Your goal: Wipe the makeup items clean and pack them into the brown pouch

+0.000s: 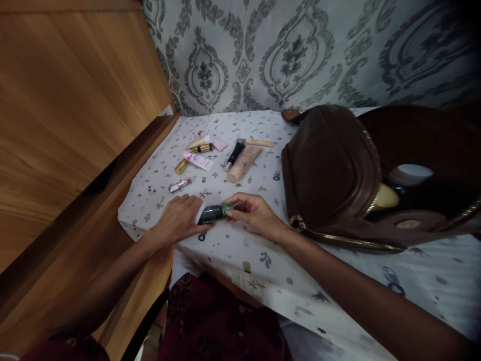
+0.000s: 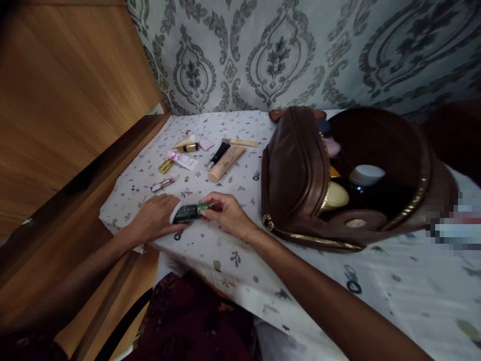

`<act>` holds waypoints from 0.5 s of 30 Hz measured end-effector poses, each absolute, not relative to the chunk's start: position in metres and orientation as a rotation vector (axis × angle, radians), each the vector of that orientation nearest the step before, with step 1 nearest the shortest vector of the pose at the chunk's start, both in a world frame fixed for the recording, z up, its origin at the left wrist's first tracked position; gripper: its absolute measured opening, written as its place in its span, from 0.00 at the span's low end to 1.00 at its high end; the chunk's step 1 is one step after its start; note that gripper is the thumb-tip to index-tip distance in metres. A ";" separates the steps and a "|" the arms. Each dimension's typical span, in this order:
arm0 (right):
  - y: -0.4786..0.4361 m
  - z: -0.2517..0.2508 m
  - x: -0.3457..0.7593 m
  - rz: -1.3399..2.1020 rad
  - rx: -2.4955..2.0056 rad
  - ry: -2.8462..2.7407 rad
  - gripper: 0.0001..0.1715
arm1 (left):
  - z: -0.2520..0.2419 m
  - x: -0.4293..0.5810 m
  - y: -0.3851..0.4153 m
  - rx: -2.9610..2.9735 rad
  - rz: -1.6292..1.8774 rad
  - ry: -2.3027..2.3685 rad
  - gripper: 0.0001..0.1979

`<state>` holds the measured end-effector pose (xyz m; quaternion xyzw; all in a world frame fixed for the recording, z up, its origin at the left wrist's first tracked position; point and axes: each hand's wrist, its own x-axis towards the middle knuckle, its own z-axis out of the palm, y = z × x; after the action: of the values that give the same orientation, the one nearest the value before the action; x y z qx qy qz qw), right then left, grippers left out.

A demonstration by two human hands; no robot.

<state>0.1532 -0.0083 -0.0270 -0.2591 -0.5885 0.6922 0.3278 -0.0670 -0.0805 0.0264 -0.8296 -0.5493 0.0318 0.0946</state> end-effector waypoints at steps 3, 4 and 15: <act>-0.009 -0.025 0.154 1.824 -0.686 -1.534 0.17 | 0.026 -0.080 -0.087 -2.468 0.034 -1.684 0.23; -0.009 -0.025 0.154 1.830 -0.689 -1.527 0.18 | 0.026 -0.083 -0.089 -2.464 0.016 -1.704 0.23; -0.007 -0.020 0.156 1.912 -0.778 -1.484 0.18 | 0.021 -0.093 -0.091 -2.382 -0.020 -1.756 0.20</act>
<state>0.1564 -0.0068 -0.0197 -0.2924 -0.5577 0.7187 0.2950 -0.0933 -0.0912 0.0205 -0.8016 -0.5908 -0.0066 0.0911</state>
